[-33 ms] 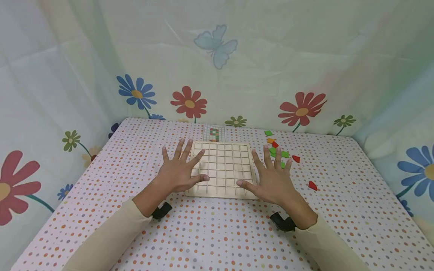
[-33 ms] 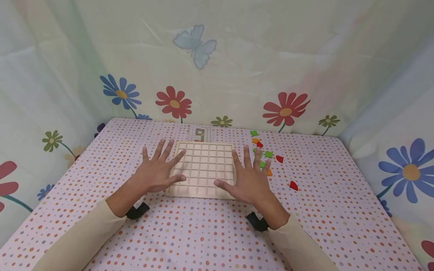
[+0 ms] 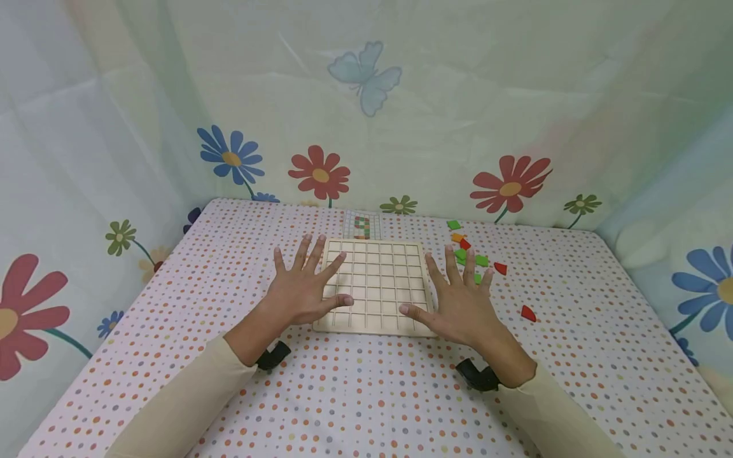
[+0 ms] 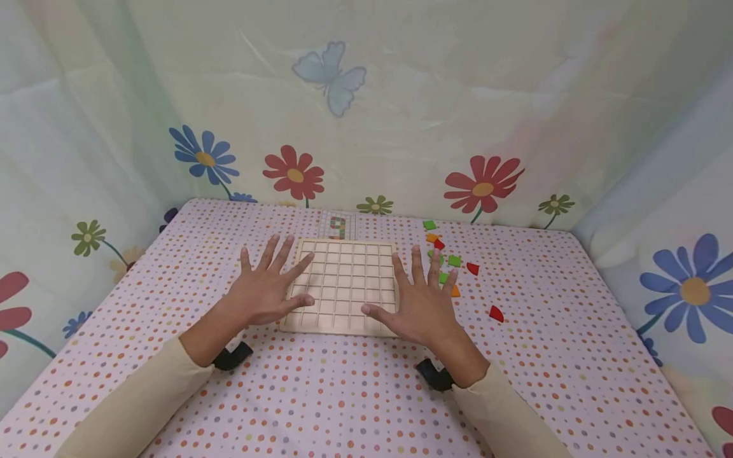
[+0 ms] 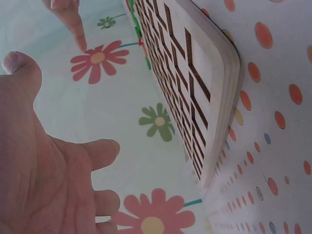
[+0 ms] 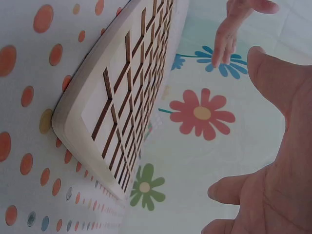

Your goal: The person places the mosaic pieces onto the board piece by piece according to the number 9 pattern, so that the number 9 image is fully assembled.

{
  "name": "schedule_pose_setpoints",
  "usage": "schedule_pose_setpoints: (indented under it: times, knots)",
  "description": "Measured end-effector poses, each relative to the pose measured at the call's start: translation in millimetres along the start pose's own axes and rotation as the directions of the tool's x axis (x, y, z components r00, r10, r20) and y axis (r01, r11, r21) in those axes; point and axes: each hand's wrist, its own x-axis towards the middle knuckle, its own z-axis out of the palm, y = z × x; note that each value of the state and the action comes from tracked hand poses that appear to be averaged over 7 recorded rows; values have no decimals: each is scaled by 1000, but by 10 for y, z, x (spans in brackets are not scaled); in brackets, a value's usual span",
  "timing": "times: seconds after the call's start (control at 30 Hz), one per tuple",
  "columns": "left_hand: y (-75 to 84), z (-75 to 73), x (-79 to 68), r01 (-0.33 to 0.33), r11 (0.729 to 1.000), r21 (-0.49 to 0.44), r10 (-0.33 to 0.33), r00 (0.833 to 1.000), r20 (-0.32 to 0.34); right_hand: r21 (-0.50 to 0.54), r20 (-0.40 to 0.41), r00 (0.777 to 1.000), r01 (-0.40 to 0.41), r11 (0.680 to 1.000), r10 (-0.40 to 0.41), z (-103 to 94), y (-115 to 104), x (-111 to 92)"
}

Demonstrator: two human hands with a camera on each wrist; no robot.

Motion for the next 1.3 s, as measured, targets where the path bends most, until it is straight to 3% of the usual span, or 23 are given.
schedule_pose_setpoints:
  times: [0.17, 0.23, 0.3, 0.43, 0.63, 0.77, 0.8, 0.83, 0.87, 0.93, 1.1, 1.2, 1.3]
  knots:
    - [-47, 17, 72, -34, 999, -38, 35, 999, 15, 1, -4, 1000, 3, 1000, -3, 7, -4, 6]
    - [-79, 18, 120, -54, 989, -137, 56, 998, 12, 8, -8, 1000, 8, 1000, -8, 13, -10, 6]
    - [-123, 19, 166, -69, 959, -276, 73, 997, 4, 16, -8, 1000, 11, 1000, -11, 17, -11, 4]
    - [-264, 51, 261, -64, 837, -543, 69, 998, -12, 22, -11, 1000, 19, 1000, -18, 20, -13, -5]
    - [-579, 203, 360, 22, 687, -726, 51, 996, 78, 24, -2, 1000, 16, 1000, -16, -34, -18, 14]
    - [-724, 314, 400, 49, 477, -877, 118, 986, 120, 38, 27, 1000, -14, 999, 13, -133, 53, 40]
    - [-749, 339, 408, 51, 430, -901, 132, 984, 118, 47, 33, 999, -25, 999, 24, -174, 88, 50]
    - [-768, 358, 411, 53, 401, -914, 140, 983, 118, 56, 43, 998, -42, 998, 39, -225, 130, 63]
    - [-782, 371, 413, 45, 396, -917, 151, 982, 113, 75, 56, 996, -67, 995, 63, -280, 180, 70]
    - [-803, 399, 417, 31, 430, -902, 153, 982, 107, 102, 85, 989, -129, 986, 120, -413, 309, 74]
    - [-829, 453, 430, 24, 608, -794, 116, 986, 119, 123, 110, 969, -232, 965, 219, -674, 761, 45]
    - [-836, 468, 442, 6, 685, -728, 124, 984, 124, 136, 81, 970, -239, 961, 230, -725, 1045, 37]
    - [-840, 480, 446, 2, 729, -684, 127, 982, 138, 165, 64, 969, -244, 956, 237, -709, 1261, 50]
